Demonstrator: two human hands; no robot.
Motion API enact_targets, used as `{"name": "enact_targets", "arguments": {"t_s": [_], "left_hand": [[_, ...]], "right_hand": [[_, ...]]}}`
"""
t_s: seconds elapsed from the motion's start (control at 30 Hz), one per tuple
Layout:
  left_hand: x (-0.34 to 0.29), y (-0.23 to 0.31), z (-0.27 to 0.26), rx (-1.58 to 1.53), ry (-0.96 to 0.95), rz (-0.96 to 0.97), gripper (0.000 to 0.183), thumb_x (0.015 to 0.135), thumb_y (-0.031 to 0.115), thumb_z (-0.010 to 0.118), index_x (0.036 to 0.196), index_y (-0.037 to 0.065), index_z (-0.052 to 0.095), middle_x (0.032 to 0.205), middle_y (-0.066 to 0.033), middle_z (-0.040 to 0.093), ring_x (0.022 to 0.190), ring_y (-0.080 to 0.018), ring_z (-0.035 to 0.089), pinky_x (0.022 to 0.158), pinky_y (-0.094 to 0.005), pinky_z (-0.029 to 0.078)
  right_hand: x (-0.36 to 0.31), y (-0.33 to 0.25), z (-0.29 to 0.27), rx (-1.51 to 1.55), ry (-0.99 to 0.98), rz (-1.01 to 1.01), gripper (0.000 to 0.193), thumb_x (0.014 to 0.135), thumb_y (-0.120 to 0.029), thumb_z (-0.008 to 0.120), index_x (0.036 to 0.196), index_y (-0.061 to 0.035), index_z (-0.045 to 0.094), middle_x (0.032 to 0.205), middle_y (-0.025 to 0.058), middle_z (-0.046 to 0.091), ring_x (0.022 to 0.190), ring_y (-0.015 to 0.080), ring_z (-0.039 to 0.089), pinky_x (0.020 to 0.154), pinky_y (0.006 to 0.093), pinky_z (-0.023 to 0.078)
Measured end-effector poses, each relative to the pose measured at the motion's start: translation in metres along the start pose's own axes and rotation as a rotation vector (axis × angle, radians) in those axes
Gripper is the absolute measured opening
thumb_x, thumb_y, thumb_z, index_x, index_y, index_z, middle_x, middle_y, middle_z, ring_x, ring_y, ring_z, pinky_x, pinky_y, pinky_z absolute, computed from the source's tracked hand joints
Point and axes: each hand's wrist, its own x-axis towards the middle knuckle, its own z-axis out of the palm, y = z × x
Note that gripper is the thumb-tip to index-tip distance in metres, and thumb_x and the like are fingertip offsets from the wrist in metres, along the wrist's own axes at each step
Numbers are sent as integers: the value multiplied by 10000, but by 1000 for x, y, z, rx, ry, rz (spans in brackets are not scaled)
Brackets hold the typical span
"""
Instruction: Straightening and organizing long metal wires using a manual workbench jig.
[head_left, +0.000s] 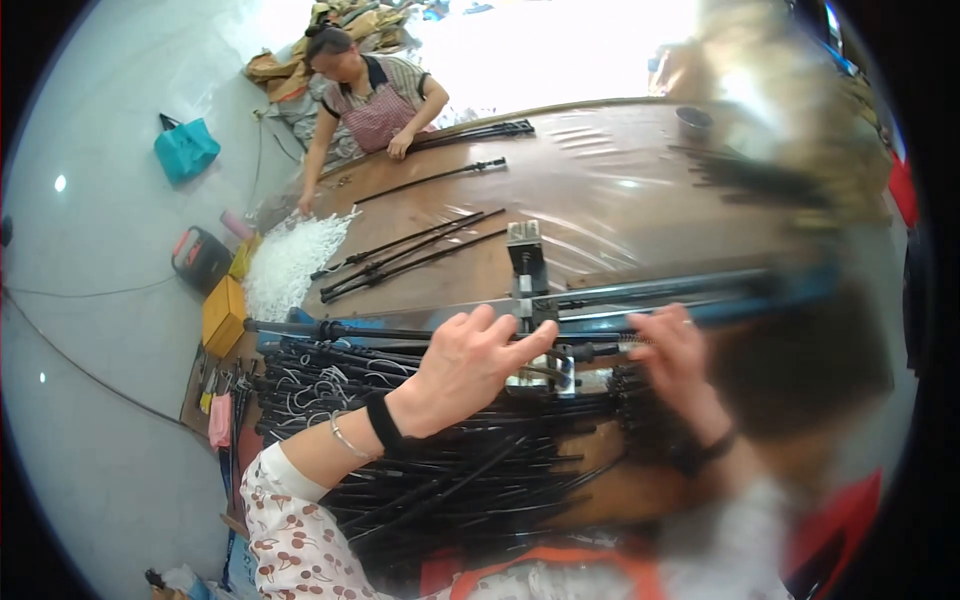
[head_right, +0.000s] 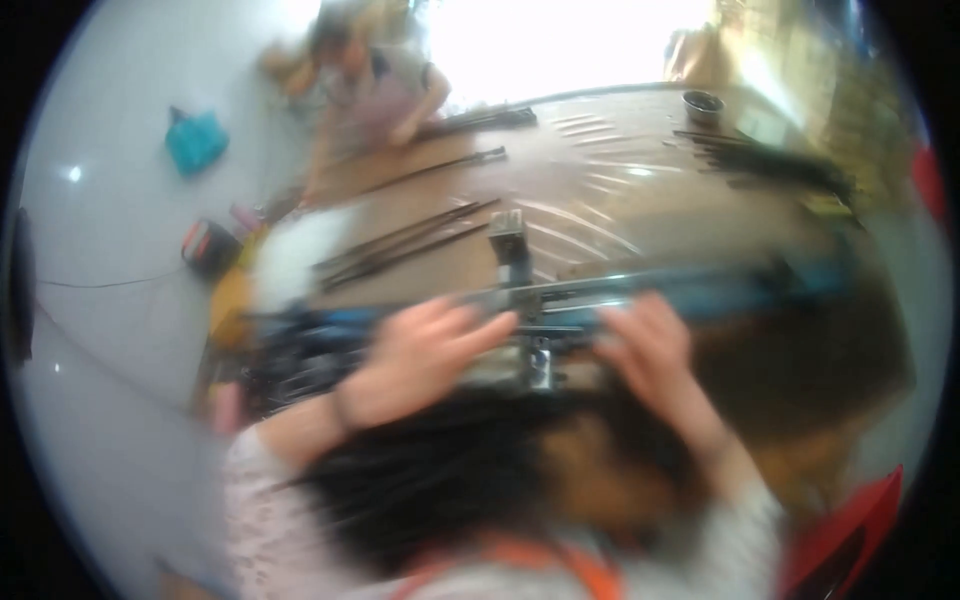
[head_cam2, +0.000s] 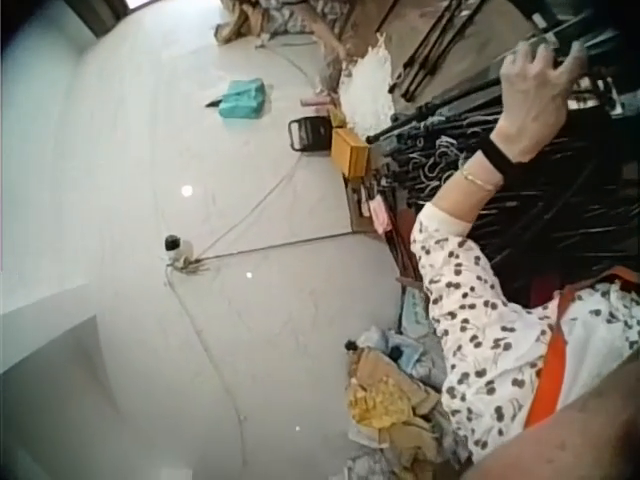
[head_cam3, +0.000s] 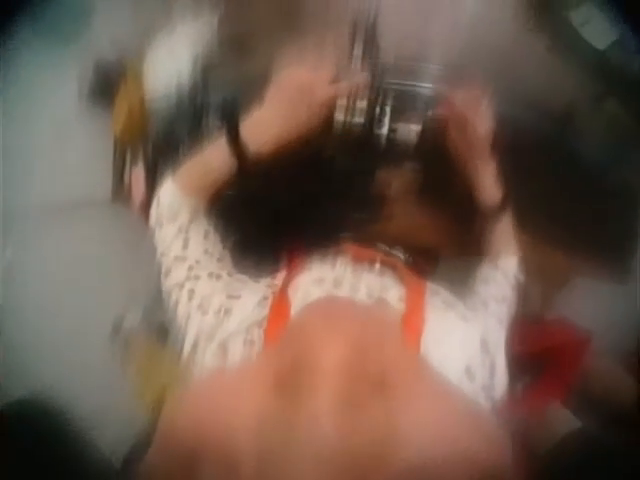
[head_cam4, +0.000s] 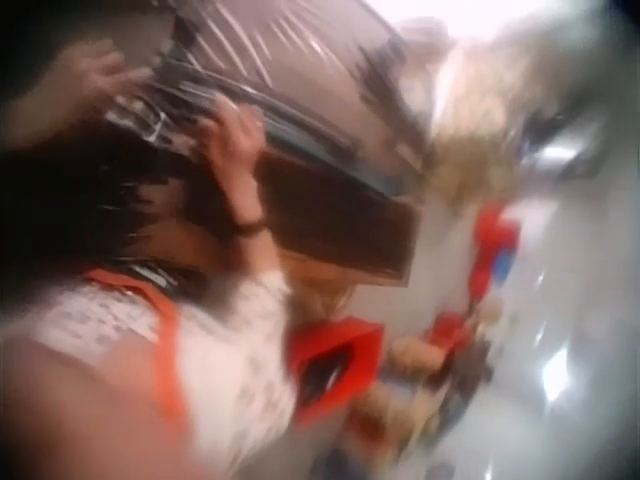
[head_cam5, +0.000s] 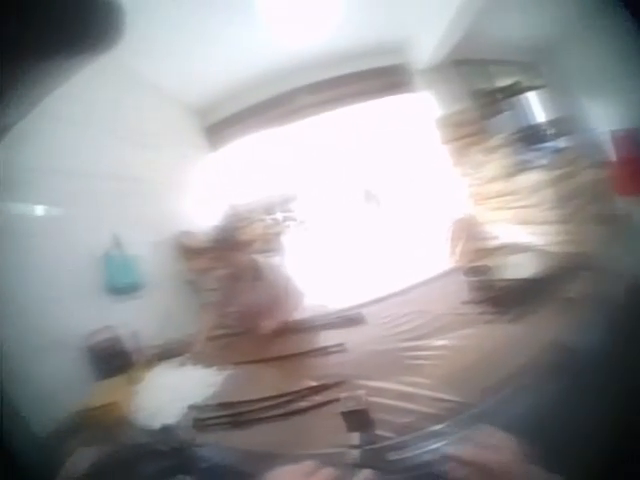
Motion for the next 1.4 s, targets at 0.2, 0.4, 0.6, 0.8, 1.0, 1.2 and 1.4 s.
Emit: {"name": "enact_targets", "arguments": {"t_s": [0.2,0.4,0.6,0.8,1.0,1.2,1.4], "left_hand": [[-20,-7,10,-53,70,36,523,757,46,656,1273,125,633,788,-49,556,744,-230,552,641,-352,482],[-59,-93,-7,103,293,-289,294,783,-72,605,1046,61,604,856,-109,600,802,-310,576,715,-423,497],[-80,-125,-34,154,437,-394,172,958,47,625,1125,7,614,880,-175,593,775,-366,578,676,-419,464],[-147,-131,-38,123,294,-519,191,963,52,618,1152,27,637,854,-187,609,737,-365,585,654,-407,466],[-198,-138,-21,61,170,-673,209,964,64,624,1169,33,650,827,-189,611,698,-355,588,626,-411,458],[-185,-151,-7,29,223,-664,208,960,67,631,1158,5,651,868,-208,643,722,-364,604,666,-405,482],[-200,-164,2,93,129,-675,189,954,147,648,1117,56,673,825,-179,634,750,-376,624,649,-428,482]], "right_hand": [[-1,-33,33,-29,-38,-97,299,882,-29,656,1179,-21,683,757,92,551,689,270,539,608,367,433],[-15,57,25,-240,-13,174,228,959,-46,581,1166,-23,673,881,149,651,791,304,627,697,374,503],[46,39,115,285,-336,474,216,1025,-175,567,1120,-34,699,941,75,744,803,152,689,740,286,553],[90,35,193,444,-318,197,173,960,-196,687,1049,-53,724,855,30,753,764,79,678,702,234,555],[99,24,219,454,-409,183,190,932,-210,719,1024,-45,724,835,46,760,759,99,703,699,275,551],[115,25,241,253,-776,1,163,941,-212,680,918,-51,692,774,102,709,701,216,689,691,350,519],[75,85,166,-214,-406,-101,65,854,-96,707,905,-107,669,785,55,695,782,242,681,811,431,464]]}}
